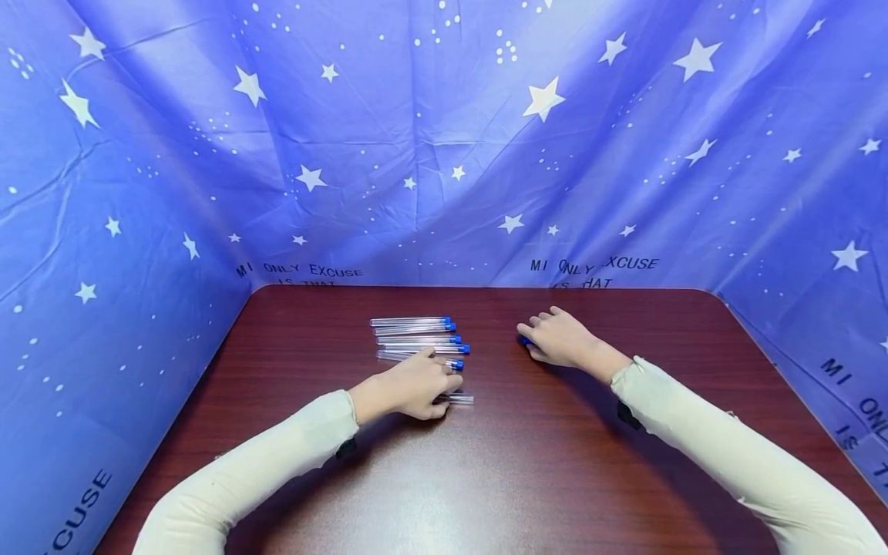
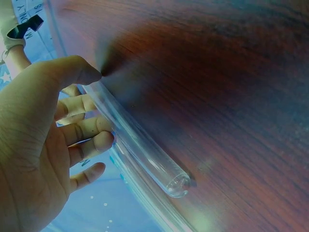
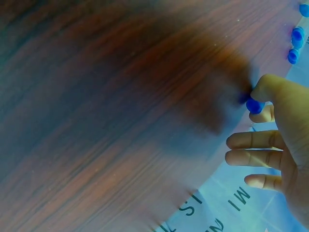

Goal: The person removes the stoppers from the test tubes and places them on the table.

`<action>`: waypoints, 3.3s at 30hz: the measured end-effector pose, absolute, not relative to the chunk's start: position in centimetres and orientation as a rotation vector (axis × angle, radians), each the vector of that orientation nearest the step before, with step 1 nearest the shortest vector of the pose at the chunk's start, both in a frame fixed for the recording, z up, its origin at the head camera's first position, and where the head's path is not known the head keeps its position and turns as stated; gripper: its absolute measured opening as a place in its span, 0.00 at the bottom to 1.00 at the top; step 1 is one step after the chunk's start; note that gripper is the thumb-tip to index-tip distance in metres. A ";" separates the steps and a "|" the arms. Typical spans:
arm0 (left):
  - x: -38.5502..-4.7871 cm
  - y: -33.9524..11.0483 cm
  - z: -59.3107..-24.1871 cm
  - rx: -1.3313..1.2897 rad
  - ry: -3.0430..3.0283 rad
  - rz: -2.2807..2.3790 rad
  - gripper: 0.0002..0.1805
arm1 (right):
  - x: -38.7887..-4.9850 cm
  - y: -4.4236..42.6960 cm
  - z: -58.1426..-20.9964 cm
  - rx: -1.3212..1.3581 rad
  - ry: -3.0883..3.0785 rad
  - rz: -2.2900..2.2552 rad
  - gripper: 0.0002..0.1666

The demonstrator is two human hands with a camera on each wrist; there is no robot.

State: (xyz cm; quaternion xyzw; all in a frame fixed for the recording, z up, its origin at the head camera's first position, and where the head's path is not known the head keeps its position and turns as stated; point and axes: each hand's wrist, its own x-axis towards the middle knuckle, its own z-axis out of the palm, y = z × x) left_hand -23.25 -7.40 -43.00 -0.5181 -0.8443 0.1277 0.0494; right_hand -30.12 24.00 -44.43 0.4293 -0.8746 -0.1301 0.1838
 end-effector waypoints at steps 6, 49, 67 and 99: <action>-23.2 -7.3 -43.0 -1.572 -2.600 0.370 0.13 | -30.1 24.0 -44.4 1.189 -2.492 -0.419 0.16; -23.4 -7.5 -42.8 -1.531 -2.656 0.291 0.16 | -30.3 23.9 -44.3 1.191 -2.444 -0.372 0.20; -23.6 -7.9 -42.3 -1.523 -2.593 0.224 0.19 | -30.1 23.7 -43.1 1.147 -2.469 -0.249 0.22; -27.7 -9.9 -41.9 -1.328 -2.666 0.113 0.14 | -27.9 14.1 -42.6 1.217 -2.799 0.282 0.13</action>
